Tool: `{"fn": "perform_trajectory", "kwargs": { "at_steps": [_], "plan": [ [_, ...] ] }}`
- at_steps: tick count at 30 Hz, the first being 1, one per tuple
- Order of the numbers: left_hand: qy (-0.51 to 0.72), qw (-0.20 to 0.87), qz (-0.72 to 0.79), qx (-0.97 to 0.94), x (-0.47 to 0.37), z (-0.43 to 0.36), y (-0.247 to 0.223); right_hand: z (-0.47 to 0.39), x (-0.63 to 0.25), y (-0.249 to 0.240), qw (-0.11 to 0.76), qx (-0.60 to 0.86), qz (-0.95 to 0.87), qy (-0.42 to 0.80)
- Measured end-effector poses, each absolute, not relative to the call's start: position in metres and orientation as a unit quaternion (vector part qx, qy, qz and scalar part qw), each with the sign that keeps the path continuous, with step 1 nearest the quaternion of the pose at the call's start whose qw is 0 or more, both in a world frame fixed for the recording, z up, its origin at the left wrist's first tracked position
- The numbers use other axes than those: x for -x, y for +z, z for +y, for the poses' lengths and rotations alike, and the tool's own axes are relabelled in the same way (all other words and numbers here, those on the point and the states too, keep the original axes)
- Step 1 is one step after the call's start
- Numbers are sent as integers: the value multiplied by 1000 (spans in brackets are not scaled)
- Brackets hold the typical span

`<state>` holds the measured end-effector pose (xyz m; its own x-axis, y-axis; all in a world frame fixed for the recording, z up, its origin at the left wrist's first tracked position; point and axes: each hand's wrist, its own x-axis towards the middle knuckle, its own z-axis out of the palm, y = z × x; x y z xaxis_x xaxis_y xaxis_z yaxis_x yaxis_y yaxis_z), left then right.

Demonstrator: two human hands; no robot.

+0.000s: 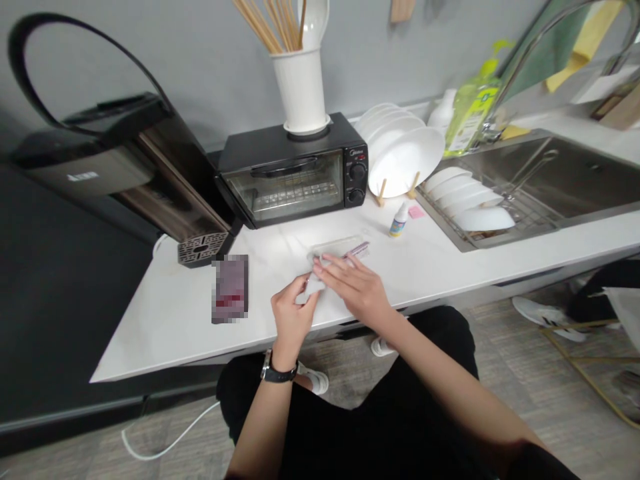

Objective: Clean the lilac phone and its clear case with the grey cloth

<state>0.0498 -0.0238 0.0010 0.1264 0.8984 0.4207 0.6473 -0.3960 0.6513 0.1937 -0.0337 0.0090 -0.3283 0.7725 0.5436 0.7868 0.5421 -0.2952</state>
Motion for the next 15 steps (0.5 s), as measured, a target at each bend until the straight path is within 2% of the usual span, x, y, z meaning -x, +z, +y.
{"fn": "perform_trajectory", "kwargs": {
  "at_steps": [3, 7, 11, 15],
  "plan": [
    [441, 169, 530, -704, -55, -22, 1, -32, -189, 14, 356, 532, -768, -22],
    [467, 166, 548, -674, -58, -23, 2, -28, -189, 16, 347, 478, -807, -21],
    [477, 161, 543, -672, -57, -25, 3, -25, -192, 15, 380, 557, -738, -31],
    [452, 161, 546, -687, -55, -28, 2, -26, -189, 11, 353, 500, -791, -21]
  ]
}}
